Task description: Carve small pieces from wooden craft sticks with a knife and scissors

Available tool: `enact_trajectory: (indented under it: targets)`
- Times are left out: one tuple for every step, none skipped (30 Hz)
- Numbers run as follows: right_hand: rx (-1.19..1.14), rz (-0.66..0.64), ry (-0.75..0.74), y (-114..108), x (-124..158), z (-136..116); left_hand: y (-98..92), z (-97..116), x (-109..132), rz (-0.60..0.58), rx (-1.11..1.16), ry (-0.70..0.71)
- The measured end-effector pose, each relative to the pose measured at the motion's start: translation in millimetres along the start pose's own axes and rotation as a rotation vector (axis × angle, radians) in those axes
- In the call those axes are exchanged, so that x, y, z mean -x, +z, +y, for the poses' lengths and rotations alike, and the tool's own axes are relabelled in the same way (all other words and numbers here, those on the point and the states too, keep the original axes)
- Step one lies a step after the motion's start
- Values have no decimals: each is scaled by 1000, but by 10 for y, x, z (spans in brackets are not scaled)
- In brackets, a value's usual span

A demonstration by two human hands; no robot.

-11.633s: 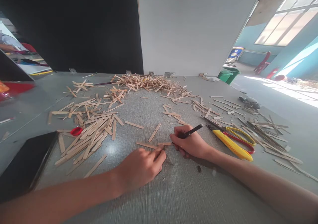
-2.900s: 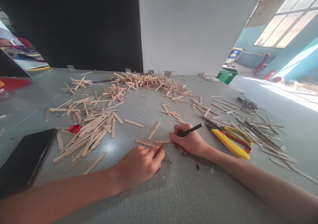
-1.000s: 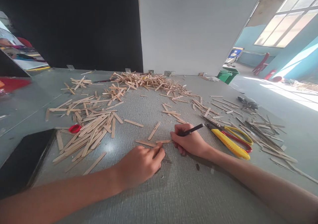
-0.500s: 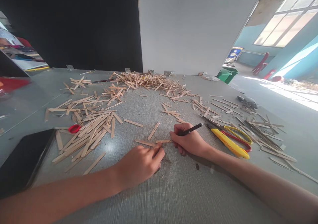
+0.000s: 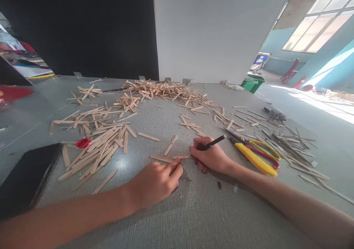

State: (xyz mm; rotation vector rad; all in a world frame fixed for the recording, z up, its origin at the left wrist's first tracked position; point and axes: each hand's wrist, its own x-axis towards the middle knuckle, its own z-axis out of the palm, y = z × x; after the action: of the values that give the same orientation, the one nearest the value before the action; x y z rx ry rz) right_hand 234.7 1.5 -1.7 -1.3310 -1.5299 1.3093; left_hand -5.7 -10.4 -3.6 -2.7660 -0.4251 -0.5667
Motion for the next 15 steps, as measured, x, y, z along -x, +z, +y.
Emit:
enact_trajectory:
  targets:
    - [-7,-1,0,2,-3,1,0,1,0,-1,0,-1]
    - [-13,0,1,5,-5,1,-1,1,-1,-2,1,-2]
    - [-18,1,3,9,-7,2,-3,2,-3,-2,1,-3]
    - [-22,2,5,14,-8,2,-6,2,-4,-3,1,-5]
    - [-23,1,6,20,-8,2,-9,2,-5,-6,1,-7]
    - [-22,1,6,25,-9,3,-11,2,-5,-8,1,-9]
    - [-19,1,6,30,-10,3,-11,1,-5,-9,0,-11]
    - [-16,2,6,34,-11,3,-10,1,-4,-11,0,-12]
    - [-14,2,5,38,-13,2,-7,0,-4,-12,-1,-13]
    - [-13,5,6,42,-16,-1,-3,-1,-3,-12,-2,-14]
    - [-12,7,6,46,-18,-4,2,-2,-3,-12,-3,-15]
    - [-12,12,6,50,-21,-8,7,-2,-3,-10,-5,-15]
    - [-12,16,6,54,-23,-12,11,-2,-4,-9,-6,-16]
    - [-12,22,5,59,-25,-15,14,-2,-4,-7,-7,-16]
    - [-11,27,4,62,-26,-17,16,0,-4,-6,-9,-17]
